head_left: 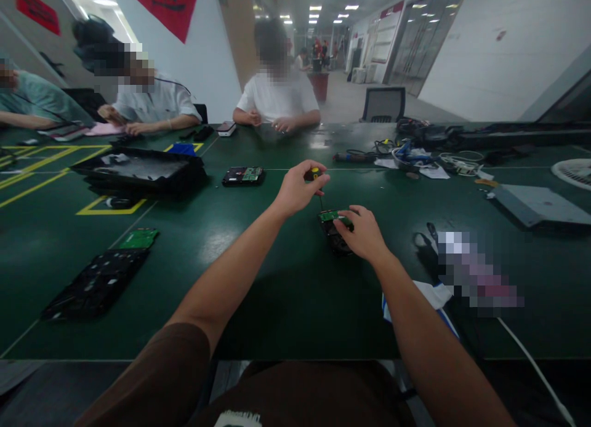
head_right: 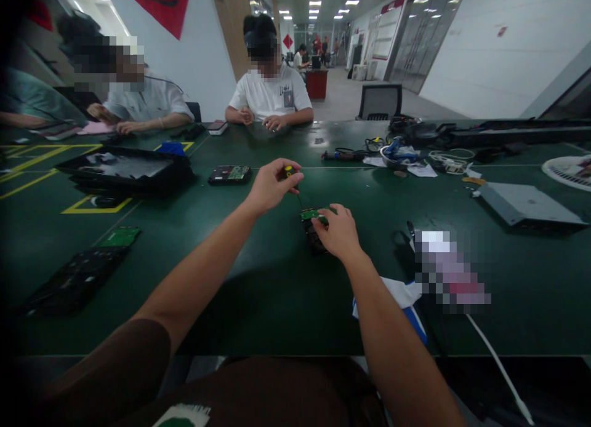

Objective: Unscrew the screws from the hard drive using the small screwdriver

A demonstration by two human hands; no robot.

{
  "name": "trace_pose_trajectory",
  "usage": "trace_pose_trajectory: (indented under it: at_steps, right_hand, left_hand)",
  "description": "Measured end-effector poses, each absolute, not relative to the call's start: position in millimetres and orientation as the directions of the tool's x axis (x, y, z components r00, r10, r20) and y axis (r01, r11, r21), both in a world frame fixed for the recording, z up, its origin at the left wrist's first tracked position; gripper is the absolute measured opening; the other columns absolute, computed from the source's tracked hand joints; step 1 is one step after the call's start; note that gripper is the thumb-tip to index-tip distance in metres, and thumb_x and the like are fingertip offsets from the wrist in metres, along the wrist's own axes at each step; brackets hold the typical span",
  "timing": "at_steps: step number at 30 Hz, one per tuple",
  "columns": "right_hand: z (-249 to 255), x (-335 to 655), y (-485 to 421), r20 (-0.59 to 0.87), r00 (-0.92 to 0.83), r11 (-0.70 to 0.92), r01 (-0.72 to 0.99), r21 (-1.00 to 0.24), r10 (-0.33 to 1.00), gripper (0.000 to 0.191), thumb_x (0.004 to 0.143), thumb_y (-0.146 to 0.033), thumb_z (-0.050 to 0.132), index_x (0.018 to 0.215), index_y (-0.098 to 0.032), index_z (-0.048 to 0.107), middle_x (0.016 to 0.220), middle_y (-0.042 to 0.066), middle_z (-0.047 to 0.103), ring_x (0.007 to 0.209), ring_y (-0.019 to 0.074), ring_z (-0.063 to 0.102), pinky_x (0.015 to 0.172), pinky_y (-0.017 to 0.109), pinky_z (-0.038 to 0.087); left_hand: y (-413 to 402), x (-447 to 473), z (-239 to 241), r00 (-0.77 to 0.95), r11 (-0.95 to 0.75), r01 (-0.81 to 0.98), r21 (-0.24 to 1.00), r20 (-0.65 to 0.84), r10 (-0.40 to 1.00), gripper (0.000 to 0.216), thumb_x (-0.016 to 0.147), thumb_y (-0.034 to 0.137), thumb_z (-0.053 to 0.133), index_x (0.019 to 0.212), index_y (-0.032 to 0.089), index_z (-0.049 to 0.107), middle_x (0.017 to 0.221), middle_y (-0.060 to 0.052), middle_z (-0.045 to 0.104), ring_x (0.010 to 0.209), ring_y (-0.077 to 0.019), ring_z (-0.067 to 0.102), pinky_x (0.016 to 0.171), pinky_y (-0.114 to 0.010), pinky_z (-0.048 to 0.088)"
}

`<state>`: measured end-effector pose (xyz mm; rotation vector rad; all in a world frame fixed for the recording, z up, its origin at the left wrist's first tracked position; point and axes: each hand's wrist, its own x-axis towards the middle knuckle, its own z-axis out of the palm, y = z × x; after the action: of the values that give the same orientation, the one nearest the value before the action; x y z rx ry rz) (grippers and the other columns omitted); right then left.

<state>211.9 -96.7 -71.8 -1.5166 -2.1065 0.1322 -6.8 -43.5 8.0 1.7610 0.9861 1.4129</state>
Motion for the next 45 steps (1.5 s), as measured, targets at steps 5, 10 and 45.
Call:
trace_pose_trajectory:
  at_steps: [5,10,45]
  right_hand:
    - [-68.4,210.1,-108.2,0.308,-0.231,0.333,0.881,-0.337,0.923,0.060,0.097,-0.067,0.052,0.137,-0.025,0.067,0.152,0.018,0.049,0.140,0.0435,0.045,0.114,0.062,0.040]
    - [-65.0,201.2,-117.2,0.243,-0.203,0.272,0.916,-0.294,0.949,0.083,0.085,-0.086,0.055,0.137,-0.023,0.066,0.150,0.022,0.047,0.134,0.0485,0.047,0.109,0.064,0.044]
    - [-68.7,196.0,-119.8,0.207,-0.241,0.285,0.933,-0.220,0.948,0.086,0.086,-0.082,0.054,0.147,-0.022,0.059,0.153,0.021,0.044,0.129,0.0452,0.050,0.105,0.060,0.046]
  left_hand:
    - [-42.5,-6.5,5.0,0.168,-0.502,0.149,0.852,0.478,0.862,0.026,0.088,0.024,0.076,0.113,0.017,0.072,0.098,-0.005,0.063,0.080,-0.0117,0.065,0.061,-0.023,0.065]
    - [-41.9,-6.0,3.6,0.180,-0.511,0.160,0.845,0.484,0.857,0.026,0.089,0.024,0.076,0.114,0.016,0.072,0.097,-0.005,0.063,0.081,-0.0122,0.065,0.060,-0.022,0.065]
    - [-40.8,-6.8,1.2,0.198,-0.513,0.185,0.838,0.479,0.855,0.026,0.089,0.025,0.076,0.113,0.016,0.073,0.092,-0.004,0.061,0.076,-0.0104,0.061,0.060,-0.023,0.065]
